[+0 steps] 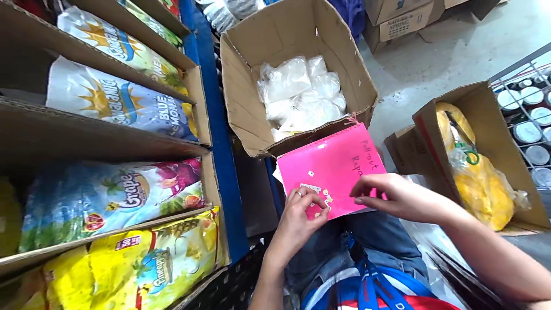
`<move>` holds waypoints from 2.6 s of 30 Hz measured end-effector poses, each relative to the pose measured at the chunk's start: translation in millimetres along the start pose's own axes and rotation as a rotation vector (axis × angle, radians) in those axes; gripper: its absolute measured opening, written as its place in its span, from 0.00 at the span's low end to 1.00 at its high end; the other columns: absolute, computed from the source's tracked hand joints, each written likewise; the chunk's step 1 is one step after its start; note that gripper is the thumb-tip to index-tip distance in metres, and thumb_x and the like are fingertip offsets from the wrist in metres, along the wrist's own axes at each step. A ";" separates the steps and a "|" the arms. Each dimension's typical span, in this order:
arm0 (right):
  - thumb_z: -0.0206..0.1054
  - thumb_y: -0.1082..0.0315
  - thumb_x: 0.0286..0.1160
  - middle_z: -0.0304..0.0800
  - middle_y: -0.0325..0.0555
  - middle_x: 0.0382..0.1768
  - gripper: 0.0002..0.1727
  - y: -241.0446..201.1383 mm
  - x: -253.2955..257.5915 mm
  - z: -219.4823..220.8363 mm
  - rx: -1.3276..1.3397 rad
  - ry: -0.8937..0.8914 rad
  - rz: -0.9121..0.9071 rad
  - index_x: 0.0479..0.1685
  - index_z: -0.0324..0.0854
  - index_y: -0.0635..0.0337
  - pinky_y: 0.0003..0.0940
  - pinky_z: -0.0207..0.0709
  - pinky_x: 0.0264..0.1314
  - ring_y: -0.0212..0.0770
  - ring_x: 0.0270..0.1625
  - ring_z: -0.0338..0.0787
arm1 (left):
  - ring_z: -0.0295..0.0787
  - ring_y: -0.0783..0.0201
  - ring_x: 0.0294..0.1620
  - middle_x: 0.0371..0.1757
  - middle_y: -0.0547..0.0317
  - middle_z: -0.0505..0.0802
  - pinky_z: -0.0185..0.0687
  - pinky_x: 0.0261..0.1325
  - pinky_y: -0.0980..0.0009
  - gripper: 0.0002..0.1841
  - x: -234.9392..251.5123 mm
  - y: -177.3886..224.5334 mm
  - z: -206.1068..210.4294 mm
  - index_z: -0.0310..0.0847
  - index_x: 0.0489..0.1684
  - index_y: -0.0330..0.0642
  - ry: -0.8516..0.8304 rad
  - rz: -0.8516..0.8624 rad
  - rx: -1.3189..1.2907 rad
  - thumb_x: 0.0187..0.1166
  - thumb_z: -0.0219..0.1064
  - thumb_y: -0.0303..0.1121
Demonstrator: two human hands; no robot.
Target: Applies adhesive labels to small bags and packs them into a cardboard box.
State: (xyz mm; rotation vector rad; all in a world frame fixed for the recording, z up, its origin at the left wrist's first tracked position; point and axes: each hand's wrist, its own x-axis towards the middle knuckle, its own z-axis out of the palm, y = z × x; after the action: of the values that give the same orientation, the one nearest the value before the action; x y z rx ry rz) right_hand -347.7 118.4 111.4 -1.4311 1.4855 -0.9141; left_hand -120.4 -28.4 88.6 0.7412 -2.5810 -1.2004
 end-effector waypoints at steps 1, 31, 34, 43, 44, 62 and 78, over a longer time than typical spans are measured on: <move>0.62 0.65 0.86 0.91 0.53 0.47 0.13 -0.1 9.4 5.9 0.008 -0.001 -0.003 0.55 0.85 0.66 0.31 0.82 0.50 0.38 0.46 0.90 | 0.84 0.61 0.57 0.46 0.56 0.93 0.76 0.62 0.67 0.05 0.8 1.6 -2.4 0.92 0.31 0.43 0.006 -0.006 -0.046 0.64 0.76 0.33; 0.59 0.80 0.75 0.86 0.50 0.32 0.10 43.5 43.1 108.7 -0.969 0.304 -0.505 0.30 0.86 0.65 0.37 0.70 0.33 0.46 0.34 0.85 | 0.82 0.62 0.57 0.47 0.59 0.92 0.73 0.62 0.66 0.10 -13.7 -13.0 -7.1 0.95 0.37 0.47 0.220 -0.095 0.065 0.72 0.74 0.41; 0.60 0.80 0.74 0.87 0.49 0.31 0.10 45.8 42.1 108.2 -0.933 0.332 -0.493 0.28 0.86 0.64 0.37 0.71 0.33 0.46 0.34 0.85 | 0.82 0.63 0.57 0.47 0.60 0.92 0.73 0.63 0.67 0.10 -15.1 -13.6 -7.4 0.95 0.38 0.47 0.224 -0.098 0.068 0.72 0.73 0.42; 0.64 0.72 0.74 0.89 0.48 0.32 0.08 57.1 44.6 112.0 -0.790 0.471 -0.442 0.29 0.85 0.60 0.37 0.73 0.35 0.46 0.34 0.86 | 0.82 0.64 0.57 0.47 0.59 0.92 0.72 0.63 0.69 0.10 -13.7 -12.9 -5.9 0.94 0.36 0.47 0.246 -0.084 0.042 0.72 0.73 0.41; 0.65 0.70 0.74 0.90 0.48 0.33 0.08 57.6 45.7 111.3 -0.747 0.498 -0.418 0.29 0.86 0.60 0.37 0.74 0.36 0.46 0.34 0.87 | 0.82 0.65 0.57 0.48 0.60 0.91 0.72 0.63 0.69 0.09 -13.5 -12.5 -5.7 0.94 0.36 0.47 0.248 -0.086 0.041 0.72 0.73 0.41; 0.68 0.70 0.77 0.87 0.28 0.33 0.04 7.6 38.9 65.8 0.634 0.333 0.210 0.40 0.87 0.60 0.13 0.76 0.39 0.16 0.32 0.81 | 0.85 0.79 0.47 0.42 0.64 0.92 0.79 0.52 0.84 0.07 3.1 14.5 7.5 0.91 0.38 0.40 0.262 -0.155 -0.259 0.75 0.70 0.34; 0.68 0.75 0.76 0.90 0.29 0.37 0.05 4.2 34.4 67.7 0.935 0.373 0.095 0.38 0.90 0.57 0.16 0.81 0.43 0.19 0.37 0.86 | 0.86 0.79 0.47 0.40 0.66 0.92 0.81 0.52 0.84 0.05 5.5 37.7 13.2 0.90 0.35 0.40 0.414 -0.079 -0.291 0.72 0.72 0.31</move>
State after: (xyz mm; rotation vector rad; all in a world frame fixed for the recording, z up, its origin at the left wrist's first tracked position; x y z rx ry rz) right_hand -285.5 88.3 79.7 -0.5158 1.0910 -1.5906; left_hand -143.6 -2.1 108.4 0.9190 -2.0110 -1.2523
